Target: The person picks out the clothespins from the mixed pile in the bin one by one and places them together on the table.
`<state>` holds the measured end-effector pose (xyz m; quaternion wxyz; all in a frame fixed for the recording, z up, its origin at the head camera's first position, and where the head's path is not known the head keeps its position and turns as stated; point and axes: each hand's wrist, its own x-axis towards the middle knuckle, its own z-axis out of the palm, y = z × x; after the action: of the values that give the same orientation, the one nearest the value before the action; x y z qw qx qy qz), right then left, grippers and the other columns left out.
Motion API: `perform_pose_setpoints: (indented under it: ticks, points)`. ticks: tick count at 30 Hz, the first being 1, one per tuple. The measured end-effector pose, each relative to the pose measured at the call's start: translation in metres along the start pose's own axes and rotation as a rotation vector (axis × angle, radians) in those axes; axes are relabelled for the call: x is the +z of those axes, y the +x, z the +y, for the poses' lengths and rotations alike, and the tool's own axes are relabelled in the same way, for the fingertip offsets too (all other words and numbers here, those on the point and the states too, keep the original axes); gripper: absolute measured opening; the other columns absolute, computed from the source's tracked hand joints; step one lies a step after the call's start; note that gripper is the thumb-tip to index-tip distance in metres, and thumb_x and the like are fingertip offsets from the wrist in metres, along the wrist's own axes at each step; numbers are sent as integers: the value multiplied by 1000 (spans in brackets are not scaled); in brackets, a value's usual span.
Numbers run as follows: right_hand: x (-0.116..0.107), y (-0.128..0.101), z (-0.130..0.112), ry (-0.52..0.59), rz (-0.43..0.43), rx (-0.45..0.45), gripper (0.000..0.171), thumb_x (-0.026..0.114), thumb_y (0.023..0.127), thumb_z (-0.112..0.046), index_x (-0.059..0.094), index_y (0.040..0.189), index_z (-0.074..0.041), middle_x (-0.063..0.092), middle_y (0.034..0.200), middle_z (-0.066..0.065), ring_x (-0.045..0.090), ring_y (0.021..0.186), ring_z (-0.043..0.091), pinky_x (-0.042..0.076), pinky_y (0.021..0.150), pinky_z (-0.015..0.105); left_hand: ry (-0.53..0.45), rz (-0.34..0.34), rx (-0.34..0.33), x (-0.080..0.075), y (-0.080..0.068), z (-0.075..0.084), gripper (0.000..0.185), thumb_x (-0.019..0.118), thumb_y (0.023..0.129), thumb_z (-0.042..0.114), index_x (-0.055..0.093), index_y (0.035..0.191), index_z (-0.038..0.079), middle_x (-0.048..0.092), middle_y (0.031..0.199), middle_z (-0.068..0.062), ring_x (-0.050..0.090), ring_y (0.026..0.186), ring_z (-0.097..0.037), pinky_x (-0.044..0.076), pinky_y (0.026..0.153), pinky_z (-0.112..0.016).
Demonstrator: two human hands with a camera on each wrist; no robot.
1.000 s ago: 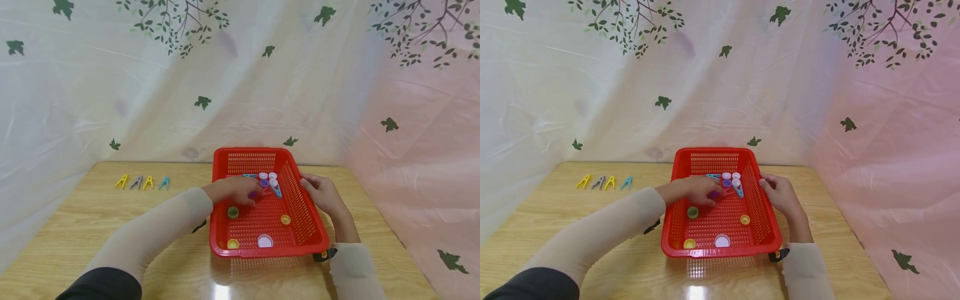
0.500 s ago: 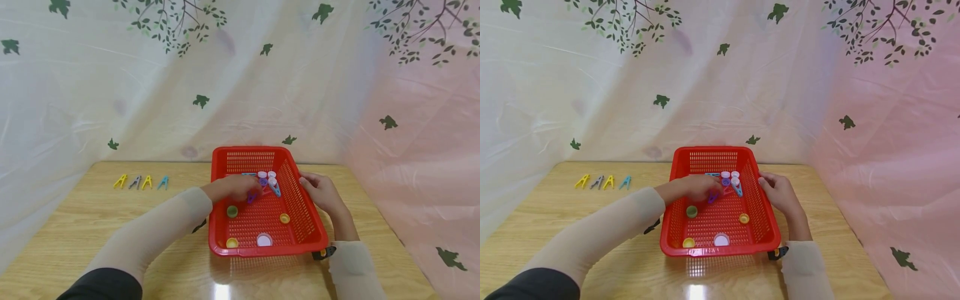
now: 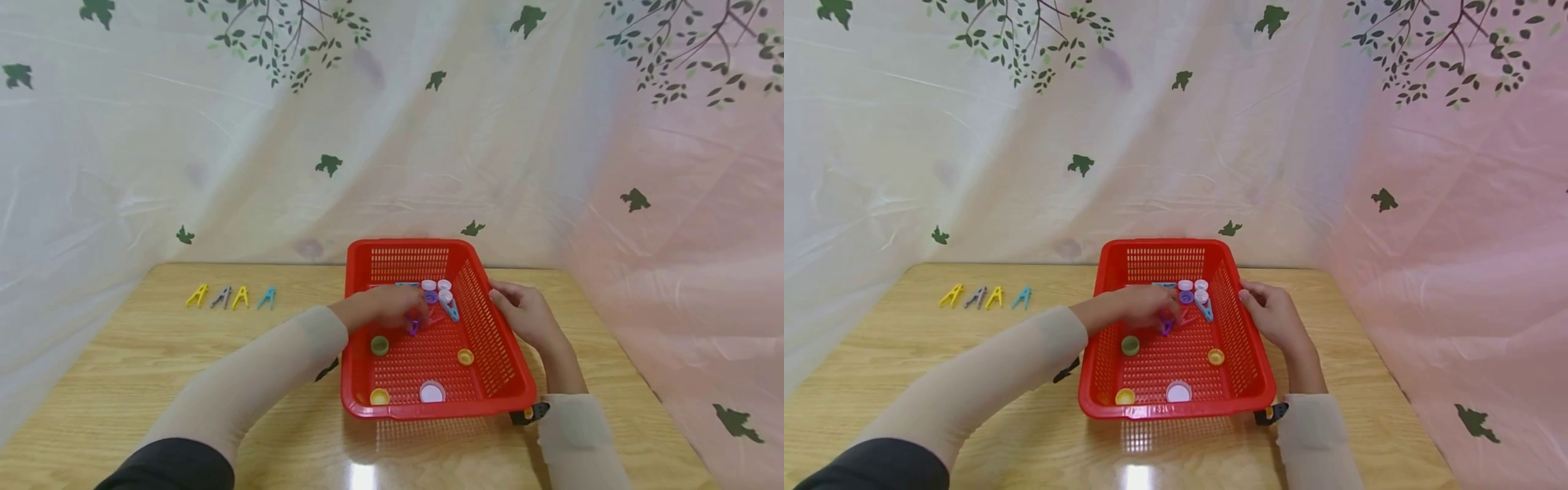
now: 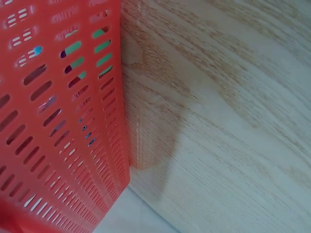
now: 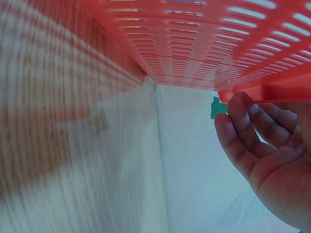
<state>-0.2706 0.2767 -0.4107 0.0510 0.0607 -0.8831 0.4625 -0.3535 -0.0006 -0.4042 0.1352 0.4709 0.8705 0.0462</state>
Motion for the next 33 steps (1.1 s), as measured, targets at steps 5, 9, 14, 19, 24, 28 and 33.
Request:
perform_pose_setpoints:
  ticks: [5,9,14,19,24,28,33]
  points:
    - [-1,-1,-1,-2,0,-1,48,55,107,-30,53,149,-5,67,125,23,73,89,28,62,72,37,-32,-8,0,0,-1,1,43,80,89,17,70,130,29,61,127,10,56,120,-12,48,107,-39]
    - [-1,-2,-1,1,1,-3,48,55,107,-30,53,148,-5,67,125,23,73,88,28,62,72,36,-42,-72,-23,1,-2,3,65,78,90,13,56,147,36,54,148,14,49,138,-16,43,112,-45]
    - [-1,-1,-2,1,0,-10,48,56,107,-28,53,148,-4,67,125,23,73,88,28,62,71,36,29,-63,-28,1,0,3,58,75,93,15,59,145,35,58,145,10,50,136,-17,43,113,-43]
    - [0,-1,-1,8,-4,-4,48,56,107,-29,53,148,-5,67,126,23,73,89,28,62,72,36,54,-21,-32,2,0,1,50,78,91,21,66,138,33,64,125,8,57,117,-13,47,107,-39]
    - [0,0,-1,9,-1,-1,48,56,107,-29,54,148,-5,67,124,23,73,88,28,62,72,36,27,-17,-57,2,0,-1,47,79,90,22,68,135,28,67,120,9,60,111,-10,49,105,-37]
    - [0,0,-1,8,-3,0,48,56,107,-30,54,148,-5,68,124,23,73,88,28,62,71,36,-1,-25,-76,1,-1,-1,46,79,90,22,68,134,25,68,120,9,61,110,-10,49,105,-37]
    - [0,0,-2,10,-7,0,49,56,107,-30,53,148,-5,68,124,23,73,87,28,62,71,36,-24,-38,-85,-2,-3,0,42,81,89,25,71,129,22,69,114,8,62,104,-10,52,100,-35]
